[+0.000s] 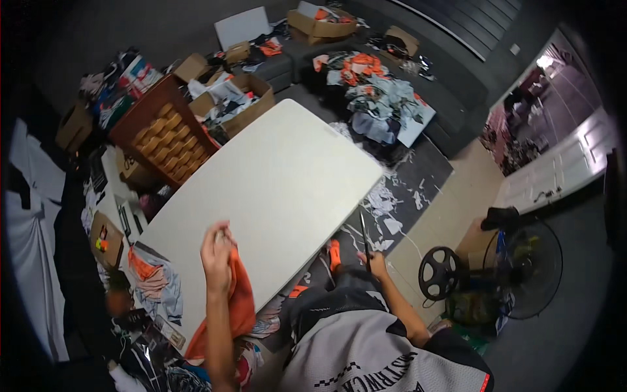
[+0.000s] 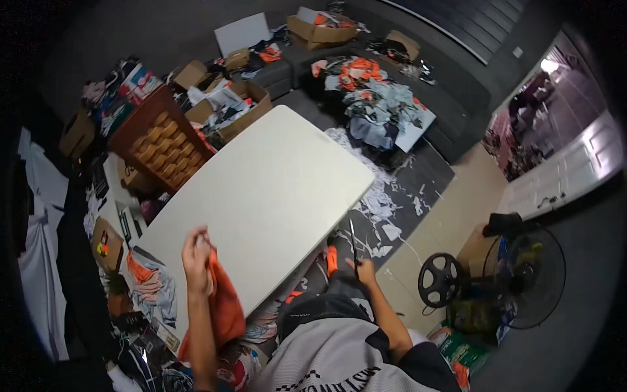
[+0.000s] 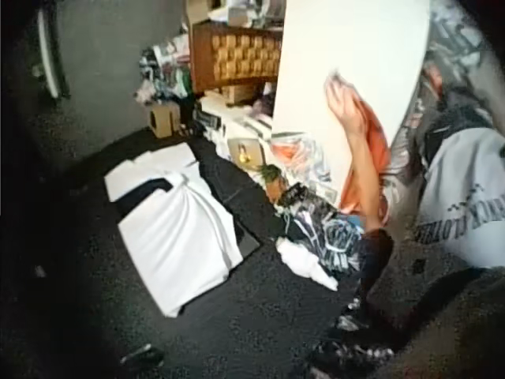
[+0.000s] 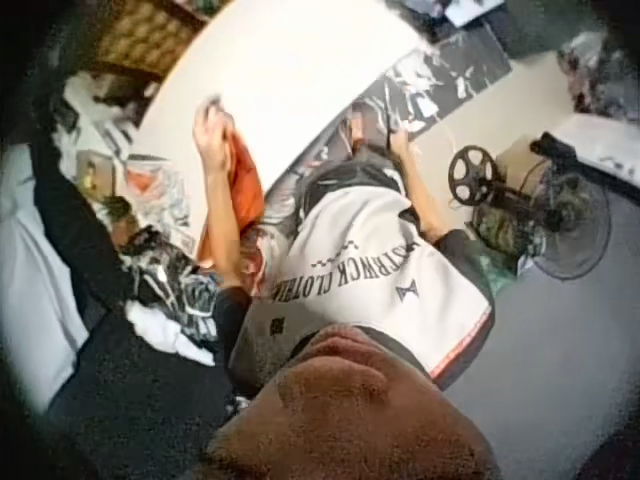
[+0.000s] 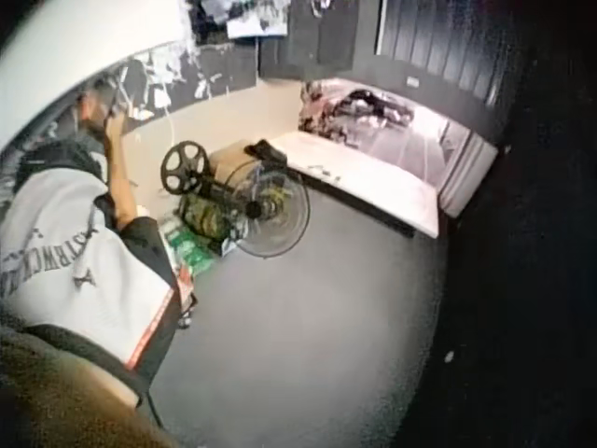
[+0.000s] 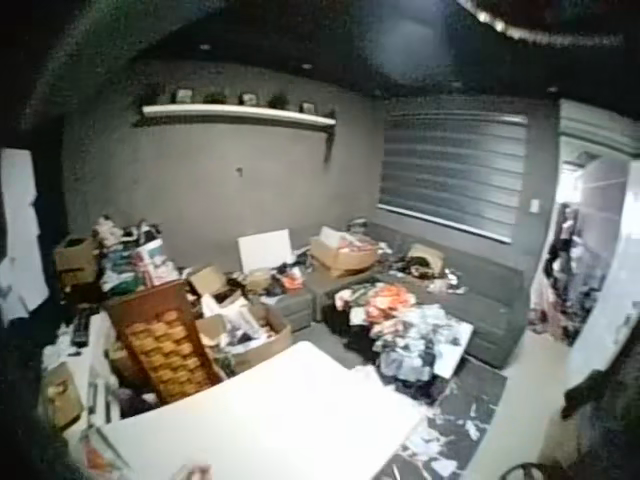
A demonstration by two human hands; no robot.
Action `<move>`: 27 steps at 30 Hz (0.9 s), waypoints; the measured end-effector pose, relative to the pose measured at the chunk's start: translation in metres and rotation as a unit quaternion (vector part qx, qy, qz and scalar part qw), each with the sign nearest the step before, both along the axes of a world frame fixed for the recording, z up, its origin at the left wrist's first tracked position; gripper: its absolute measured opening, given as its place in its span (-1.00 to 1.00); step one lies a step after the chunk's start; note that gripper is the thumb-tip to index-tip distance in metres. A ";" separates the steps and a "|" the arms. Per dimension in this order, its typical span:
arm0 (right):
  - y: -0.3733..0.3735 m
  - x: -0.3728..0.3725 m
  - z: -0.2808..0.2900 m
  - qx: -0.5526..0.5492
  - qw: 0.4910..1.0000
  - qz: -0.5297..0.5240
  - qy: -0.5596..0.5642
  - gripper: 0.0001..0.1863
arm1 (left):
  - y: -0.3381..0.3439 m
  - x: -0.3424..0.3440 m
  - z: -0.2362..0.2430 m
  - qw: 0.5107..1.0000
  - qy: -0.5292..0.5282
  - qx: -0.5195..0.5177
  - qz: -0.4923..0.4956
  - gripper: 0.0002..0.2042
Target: The recorder is using scissors to cut patterns out of orange garments and sorting them on a table.
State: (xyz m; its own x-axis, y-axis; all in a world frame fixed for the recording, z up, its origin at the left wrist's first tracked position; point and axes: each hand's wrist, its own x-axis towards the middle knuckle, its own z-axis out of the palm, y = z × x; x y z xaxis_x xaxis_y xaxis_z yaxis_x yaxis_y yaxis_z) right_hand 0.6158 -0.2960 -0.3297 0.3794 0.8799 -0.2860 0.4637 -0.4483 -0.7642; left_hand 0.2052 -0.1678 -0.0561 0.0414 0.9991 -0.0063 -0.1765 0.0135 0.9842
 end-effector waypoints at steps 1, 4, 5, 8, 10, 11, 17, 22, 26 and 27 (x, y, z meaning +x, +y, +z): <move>-0.017 -0.002 0.011 -0.015 1.000 -0.009 -0.006 -0.39 | 0.018 -0.007 0.000 0.988 0.073 0.117 0.066 -0.63; -0.084 0.020 0.020 0.001 0.993 -0.121 0.006 -0.42 | 0.118 -0.058 0.038 0.936 0.026 0.327 0.127 -0.61; -0.104 0.025 0.018 0.028 0.984 -0.178 0.003 -0.44 | 0.145 -0.075 0.042 0.904 0.066 0.347 0.242 -0.60; -0.137 0.014 0.008 0.039 0.921 -0.331 0.202 -0.47 | 0.197 -0.145 -0.006 0.855 0.185 0.287 0.391 -0.65; -0.186 0.027 -0.018 0.007 0.898 -0.395 0.193 -0.48 | 0.125 -0.054 -0.124 0.955 0.197 0.062 0.213 -0.77; -0.210 0.034 -0.030 -0.024 0.897 -0.407 0.171 -0.45 | 0.085 0.004 -0.168 0.968 0.221 -0.049 0.109 -0.83; -0.320 0.068 -0.065 -0.118 0.921 -0.364 0.076 -0.48 | -0.113 0.344 -0.252 0.854 0.129 -0.043 -0.501 -0.76; -0.458 0.073 -0.137 -0.237 0.846 -0.475 -0.049 -0.44 | -0.367 0.589 -0.053 0.423 0.006 0.308 -0.852 -0.73; -0.468 0.064 -0.030 -0.228 0.891 -0.365 -0.144 -0.50 | -0.441 0.586 0.082 0.309 -0.094 0.424 -0.846 -0.39; -0.478 0.062 0.006 -0.222 0.904 -0.315 -0.184 -0.51 | -0.449 0.584 0.092 0.272 -0.091 0.431 -0.856 -0.38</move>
State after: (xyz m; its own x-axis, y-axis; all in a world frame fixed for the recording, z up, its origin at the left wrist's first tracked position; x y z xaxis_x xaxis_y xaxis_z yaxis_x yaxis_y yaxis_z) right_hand 0.6777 -0.7741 -0.3238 0.9066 0.2863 -0.3099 0.1969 -0.9367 -0.2896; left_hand 0.7888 -0.6168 0.0355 0.3717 -0.8570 0.3570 -0.6847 0.0066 0.7288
